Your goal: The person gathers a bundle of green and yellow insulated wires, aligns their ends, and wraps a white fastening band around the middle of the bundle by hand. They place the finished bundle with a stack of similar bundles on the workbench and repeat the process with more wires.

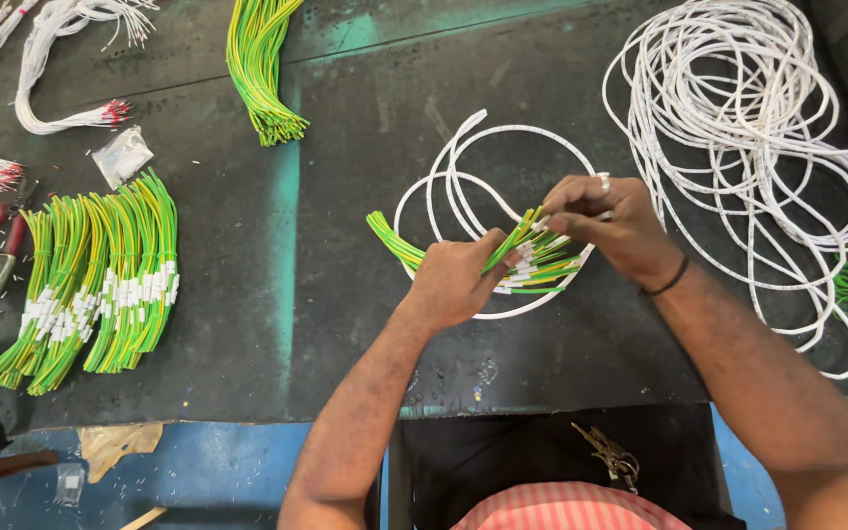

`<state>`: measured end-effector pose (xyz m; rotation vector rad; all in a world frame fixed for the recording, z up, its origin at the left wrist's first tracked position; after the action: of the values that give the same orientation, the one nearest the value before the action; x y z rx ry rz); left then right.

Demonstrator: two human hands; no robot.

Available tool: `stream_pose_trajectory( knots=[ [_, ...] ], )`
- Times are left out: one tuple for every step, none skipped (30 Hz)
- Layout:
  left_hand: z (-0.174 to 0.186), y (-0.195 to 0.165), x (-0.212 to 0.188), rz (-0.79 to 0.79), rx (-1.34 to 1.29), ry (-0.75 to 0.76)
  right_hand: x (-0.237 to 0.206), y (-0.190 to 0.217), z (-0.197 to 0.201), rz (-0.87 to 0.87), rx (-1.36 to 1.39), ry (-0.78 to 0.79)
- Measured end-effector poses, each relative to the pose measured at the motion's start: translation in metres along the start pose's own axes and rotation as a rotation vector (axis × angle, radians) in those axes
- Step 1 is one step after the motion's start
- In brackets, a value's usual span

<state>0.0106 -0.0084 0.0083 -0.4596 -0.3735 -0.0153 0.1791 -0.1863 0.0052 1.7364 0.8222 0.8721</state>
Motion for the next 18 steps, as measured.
stream_pose_trajectory(
  knots=[
    [-0.001, 0.000, 0.000, -0.015, -0.006, -0.004, 0.000, -0.002, -0.001, -0.054, -0.008, 0.019],
    [-0.002, -0.001, 0.000, -0.032, -0.011, -0.010, 0.001, -0.005, -0.002, -0.106, -0.016, 0.038],
    [-0.002, -0.001, 0.000, -0.048, -0.015, -0.015, 0.001, -0.007, -0.003, -0.159, -0.024, 0.058],
    [-0.004, -0.001, -0.001, -0.040, -0.010, -0.008, 0.002, -0.008, -0.004, -0.147, -0.006, 0.089],
    [-0.004, -0.001, -0.001, -0.034, -0.004, 0.001, 0.002, -0.009, -0.005, -0.135, 0.013, 0.120],
    [-0.005, -0.001, -0.001, -0.028, -0.001, 0.011, 0.002, -0.009, -0.005, -0.124, 0.033, 0.147],
    [-0.006, -0.001, -0.001, -0.017, 0.015, 0.023, 0.002, -0.008, -0.005, -0.118, 0.020, 0.160],
    [-0.007, -0.001, 0.000, -0.007, 0.033, 0.033, 0.002, -0.006, -0.005, -0.109, 0.006, 0.174],
    [-0.007, 0.000, 0.000, 0.003, 0.052, 0.043, 0.002, -0.004, -0.005, -0.099, -0.008, 0.190],
    [-0.007, 0.000, 0.000, 0.004, 0.053, 0.034, 0.002, -0.002, -0.005, -0.092, -0.032, 0.122],
    [-0.006, 0.000, 0.000, 0.005, 0.055, 0.027, 0.003, 0.001, -0.004, -0.085, -0.056, 0.054],
    [-0.006, 0.000, 0.000, 0.004, 0.056, 0.018, 0.003, 0.004, -0.004, -0.077, -0.081, -0.016],
    [-0.005, 0.000, 0.000, 0.017, 0.049, 0.029, 0.004, 0.008, -0.003, -0.051, 0.104, 0.005],
    [-0.005, 0.001, 0.000, 0.031, 0.041, 0.039, 0.005, 0.012, -0.002, -0.027, 0.289, 0.028],
    [-0.004, 0.001, -0.001, 0.046, 0.034, 0.049, 0.005, 0.013, -0.003, -0.004, 0.474, 0.052],
    [-0.004, 0.001, -0.001, 0.031, 0.027, 0.031, 0.005, 0.014, -0.003, 0.023, 0.423, 0.029],
    [-0.003, 0.001, 0.000, 0.015, 0.021, 0.014, 0.005, 0.013, -0.003, 0.052, 0.372, 0.006],
    [-0.003, 0.001, 0.000, -0.002, 0.014, 0.000, 0.005, 0.011, -0.004, 0.081, 0.323, -0.021]
  ],
)
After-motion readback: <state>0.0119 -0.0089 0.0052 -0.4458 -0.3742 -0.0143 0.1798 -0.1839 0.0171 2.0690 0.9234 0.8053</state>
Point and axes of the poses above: each hand's wrist, its own x-axis towards the middle knuckle, its own z-axis out of the back of the hand, y = z × x, the point moved 1 cm from there along x, towards the middle knuckle, and after that the axes turned 12 degrees about x, right-handed, at the moved point
